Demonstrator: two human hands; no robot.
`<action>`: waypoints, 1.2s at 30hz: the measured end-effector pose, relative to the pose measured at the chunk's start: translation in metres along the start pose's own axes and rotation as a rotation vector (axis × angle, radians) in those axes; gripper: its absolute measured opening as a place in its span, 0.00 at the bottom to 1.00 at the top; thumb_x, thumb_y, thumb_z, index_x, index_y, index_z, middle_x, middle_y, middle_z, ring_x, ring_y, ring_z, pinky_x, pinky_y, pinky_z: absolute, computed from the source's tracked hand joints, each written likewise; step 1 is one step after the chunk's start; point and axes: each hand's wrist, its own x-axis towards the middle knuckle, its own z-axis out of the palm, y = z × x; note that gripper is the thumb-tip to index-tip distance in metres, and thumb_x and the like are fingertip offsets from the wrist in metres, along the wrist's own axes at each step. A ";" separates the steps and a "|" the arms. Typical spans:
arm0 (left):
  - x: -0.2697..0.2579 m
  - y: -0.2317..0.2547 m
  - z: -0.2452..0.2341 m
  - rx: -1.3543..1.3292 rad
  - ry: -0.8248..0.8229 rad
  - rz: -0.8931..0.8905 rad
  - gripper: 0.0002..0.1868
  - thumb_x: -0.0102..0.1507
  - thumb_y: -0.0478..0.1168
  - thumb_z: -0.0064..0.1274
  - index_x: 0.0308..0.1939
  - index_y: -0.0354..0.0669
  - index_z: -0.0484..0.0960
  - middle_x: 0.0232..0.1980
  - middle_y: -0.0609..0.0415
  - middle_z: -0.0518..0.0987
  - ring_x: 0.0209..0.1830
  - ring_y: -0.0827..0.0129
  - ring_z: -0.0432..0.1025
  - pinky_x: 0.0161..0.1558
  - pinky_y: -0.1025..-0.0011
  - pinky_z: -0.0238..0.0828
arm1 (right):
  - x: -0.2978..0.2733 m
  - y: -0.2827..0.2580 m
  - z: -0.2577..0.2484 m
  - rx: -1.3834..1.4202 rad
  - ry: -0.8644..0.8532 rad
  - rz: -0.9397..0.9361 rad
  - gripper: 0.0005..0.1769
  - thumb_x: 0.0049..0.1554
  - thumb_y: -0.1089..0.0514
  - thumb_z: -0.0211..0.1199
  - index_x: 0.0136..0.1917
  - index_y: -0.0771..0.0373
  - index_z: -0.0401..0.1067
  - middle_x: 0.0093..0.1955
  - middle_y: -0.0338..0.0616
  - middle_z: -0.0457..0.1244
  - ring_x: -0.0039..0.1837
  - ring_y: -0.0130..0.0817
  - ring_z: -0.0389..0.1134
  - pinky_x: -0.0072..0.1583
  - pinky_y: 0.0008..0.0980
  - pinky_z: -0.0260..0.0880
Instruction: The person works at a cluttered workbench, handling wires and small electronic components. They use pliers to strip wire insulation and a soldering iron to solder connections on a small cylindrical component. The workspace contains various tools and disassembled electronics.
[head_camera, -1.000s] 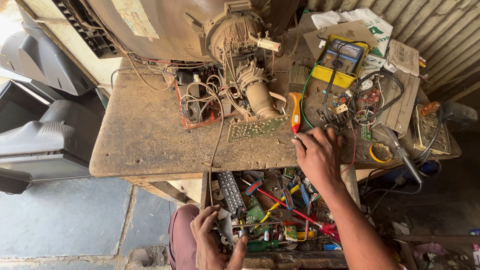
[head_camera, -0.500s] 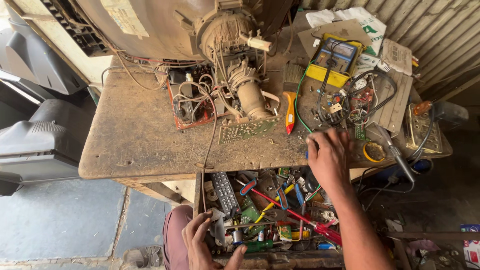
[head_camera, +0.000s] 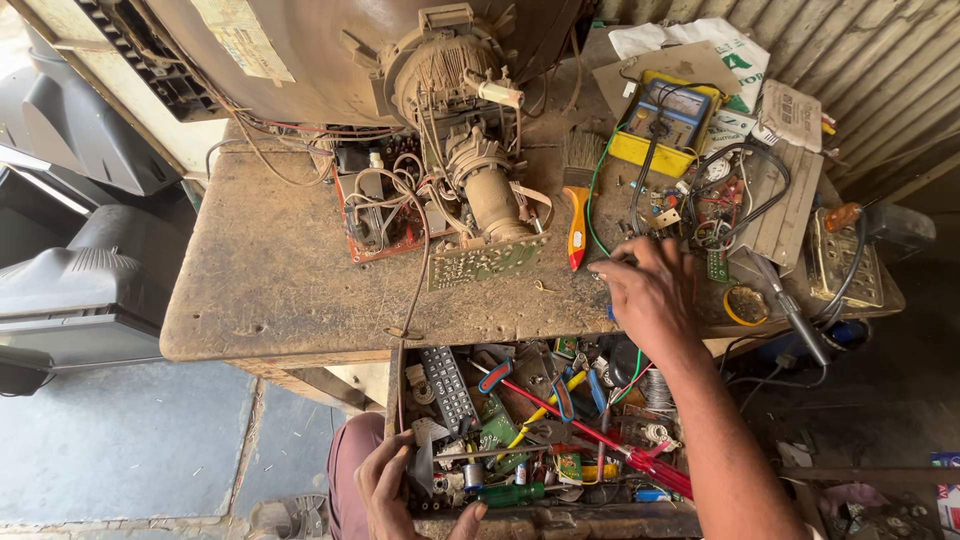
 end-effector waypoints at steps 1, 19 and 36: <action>-0.006 -0.006 0.001 -0.033 0.036 0.015 0.52 0.48 0.55 0.74 0.66 0.34 0.61 0.63 0.34 0.67 0.65 0.48 0.67 0.66 0.52 0.66 | 0.001 0.000 0.001 -0.002 -0.021 -0.002 0.10 0.52 0.57 0.72 0.48 0.45 0.83 0.53 0.29 0.66 0.54 0.32 0.59 0.54 0.40 0.57; 0.053 0.123 0.015 -0.040 -0.349 0.153 0.23 0.55 0.45 0.70 0.49 0.37 0.83 0.45 0.49 0.80 0.44 0.61 0.78 0.47 0.69 0.75 | -0.054 -0.057 -0.046 1.009 0.023 0.596 0.09 0.62 0.65 0.60 0.56 0.63 0.75 0.48 0.40 0.71 0.47 0.23 0.72 0.51 0.24 0.74; 0.076 0.102 0.091 -1.022 -0.382 -0.711 0.07 0.64 0.29 0.59 0.46 0.34 0.87 0.52 0.55 0.77 0.48 0.75 0.76 0.49 0.75 0.81 | -0.141 -0.089 -0.042 1.545 0.055 0.640 0.11 0.60 0.73 0.61 0.56 0.72 0.69 0.51 0.52 0.70 0.54 0.31 0.72 0.58 0.30 0.73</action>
